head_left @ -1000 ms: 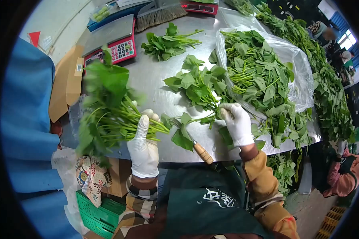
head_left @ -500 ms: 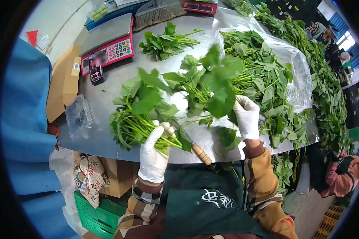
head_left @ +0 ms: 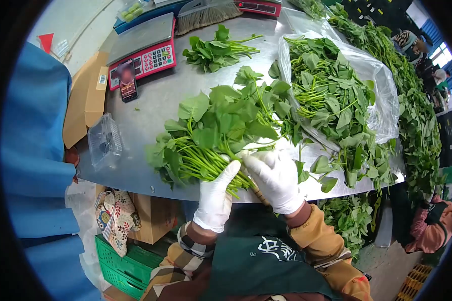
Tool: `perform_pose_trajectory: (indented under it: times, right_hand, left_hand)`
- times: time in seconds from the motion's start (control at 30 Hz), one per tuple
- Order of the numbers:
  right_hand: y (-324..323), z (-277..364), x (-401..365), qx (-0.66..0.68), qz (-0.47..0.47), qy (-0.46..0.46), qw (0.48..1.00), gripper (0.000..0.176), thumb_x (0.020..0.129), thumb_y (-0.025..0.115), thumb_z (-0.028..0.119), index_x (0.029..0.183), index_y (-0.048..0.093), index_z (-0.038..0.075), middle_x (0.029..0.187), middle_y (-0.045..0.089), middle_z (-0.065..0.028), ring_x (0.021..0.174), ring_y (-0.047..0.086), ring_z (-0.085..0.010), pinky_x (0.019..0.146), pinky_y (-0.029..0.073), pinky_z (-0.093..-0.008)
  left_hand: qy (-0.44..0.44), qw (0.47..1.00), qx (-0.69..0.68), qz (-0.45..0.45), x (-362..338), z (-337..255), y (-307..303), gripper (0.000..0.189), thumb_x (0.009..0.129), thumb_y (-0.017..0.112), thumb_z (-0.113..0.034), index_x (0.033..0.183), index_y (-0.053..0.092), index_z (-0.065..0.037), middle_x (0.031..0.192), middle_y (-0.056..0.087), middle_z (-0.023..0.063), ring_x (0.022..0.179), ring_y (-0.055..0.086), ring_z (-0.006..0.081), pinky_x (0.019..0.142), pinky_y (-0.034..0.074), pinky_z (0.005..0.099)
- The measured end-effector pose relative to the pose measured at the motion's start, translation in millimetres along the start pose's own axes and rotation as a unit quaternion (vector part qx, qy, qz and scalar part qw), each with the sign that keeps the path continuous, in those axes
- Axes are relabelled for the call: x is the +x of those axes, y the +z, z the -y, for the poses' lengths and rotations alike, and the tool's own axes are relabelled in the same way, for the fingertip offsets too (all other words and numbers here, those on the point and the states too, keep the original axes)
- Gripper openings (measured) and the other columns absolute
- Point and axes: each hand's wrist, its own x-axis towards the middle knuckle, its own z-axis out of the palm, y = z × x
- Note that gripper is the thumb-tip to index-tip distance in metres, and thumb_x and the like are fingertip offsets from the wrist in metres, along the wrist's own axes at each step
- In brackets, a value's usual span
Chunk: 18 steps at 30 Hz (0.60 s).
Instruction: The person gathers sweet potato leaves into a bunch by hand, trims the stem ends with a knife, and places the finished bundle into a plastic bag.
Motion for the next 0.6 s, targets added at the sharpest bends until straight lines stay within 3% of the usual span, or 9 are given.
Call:
perform_pose_trajectory:
  times: [0.1, 0.2, 0.27, 0.33, 0.4, 0.43, 0.6]
  right_hand:
    - [6.7, 3.5, -11.2, -0.103, 0.045, -0.036, 0.993, 0.034, 0.075, 0.067, 0.01, 0.109, 0.064, 0.013, 0.083, 0.058, -0.0042, 0.067, 0.051, -0.0251, 0.059, 0.044, -0.0364]
    - [4.5, -13.9, -23.5, -0.005, 0.063, -0.005, 0.998, 0.034, 0.075, 0.068, 0.011, 0.109, 0.065, 0.014, 0.078, 0.056, -0.0042, 0.069, 0.052, -0.0258, 0.062, 0.044, -0.0363]
    - [-8.5, -28.7, -27.5, -0.028, 0.113, 0.085, 0.99, 0.026, 0.072, 0.07, 0.014, 0.098, 0.069, 0.013, 0.079, 0.061, -0.0082, 0.074, 0.058, -0.0292, 0.065, 0.047, -0.0412]
    - [-10.7, -60.5, -40.0, -0.122, 0.183, 0.155, 0.963, 0.023, 0.077, 0.071, 0.011, 0.1, 0.07, 0.011, 0.075, 0.063, -0.008, 0.067, 0.062, -0.0305, 0.06, 0.048, -0.0386]
    - [-7.4, -72.9, -39.9, -0.15, 0.091, 0.187, 0.967, 0.026, 0.078, 0.071, 0.013, 0.104, 0.069, 0.01, 0.091, 0.066, -0.0095, 0.08, 0.064, -0.029, 0.07, 0.051, -0.0357]
    - [-5.8, -72.3, -33.9, -0.086, 0.095, 0.247, 0.96, 0.029, 0.08, 0.071, 0.017, 0.108, 0.068, 0.01, 0.104, 0.065, -0.0115, 0.092, 0.063, -0.028, 0.078, 0.052, -0.0356]
    - [41.4, -93.8, -22.9, -0.122, 0.081, 0.306, 0.941, 0.031, 0.081, 0.072, 0.025, 0.107, 0.067, 0.008, 0.101, 0.063, -0.0132, 0.095, 0.061, -0.0332, 0.082, 0.051, -0.0398]
  left_hand:
    - [-0.027, 1.0, -0.001, 0.005, 0.1, -5.2, 4.5, 0.023, 0.091, 0.064, -0.003, 0.114, 0.062, 0.0, 0.106, 0.067, 0.0104, 0.096, 0.065, 0.0183, 0.085, 0.053, 0.0315]
    - [0.041, 0.998, 0.006, -0.052, 5.6, -12.3, 0.5, 0.019, 0.093, 0.062, -0.006, 0.112, 0.064, 0.001, 0.103, 0.068, 0.0103, 0.094, 0.064, 0.0175, 0.085, 0.053, 0.0304]
    - [0.122, 0.989, 0.052, -0.069, 19.4, -21.3, -19.8, 0.02, 0.096, 0.06, -0.011, 0.112, 0.064, 0.001, 0.104, 0.068, 0.0105, 0.093, 0.065, 0.0181, 0.086, 0.053, 0.031]
    - [0.132, 0.987, -0.018, -0.092, 22.5, -43.0, -22.3, 0.019, 0.093, 0.065, -0.009, 0.109, 0.065, 0.001, 0.106, 0.068, 0.009, 0.097, 0.065, 0.0178, 0.09, 0.053, 0.0322]
    - [0.121, 0.987, -0.062, -0.088, 26.1, -50.4, -24.5, 0.023, 0.093, 0.065, -0.011, 0.113, 0.064, 0.001, 0.108, 0.067, 0.0092, 0.099, 0.065, 0.0188, 0.091, 0.053, 0.0332]
    - [0.116, 0.986, -0.084, -0.086, 26.6, -52.6, -25.4, 0.025, 0.093, 0.065, -0.012, 0.115, 0.063, 0.0, 0.109, 0.067, 0.0093, 0.1, 0.065, 0.0193, 0.092, 0.054, 0.0337]
    - [0.028, 0.983, -0.181, -0.019, 22.0, -41.3, -25.2, 0.027, 0.096, 0.061, -0.016, 0.122, 0.059, -0.01, 0.107, 0.069, 0.0027, 0.098, 0.065, 0.015, 0.094, 0.052, 0.0371]
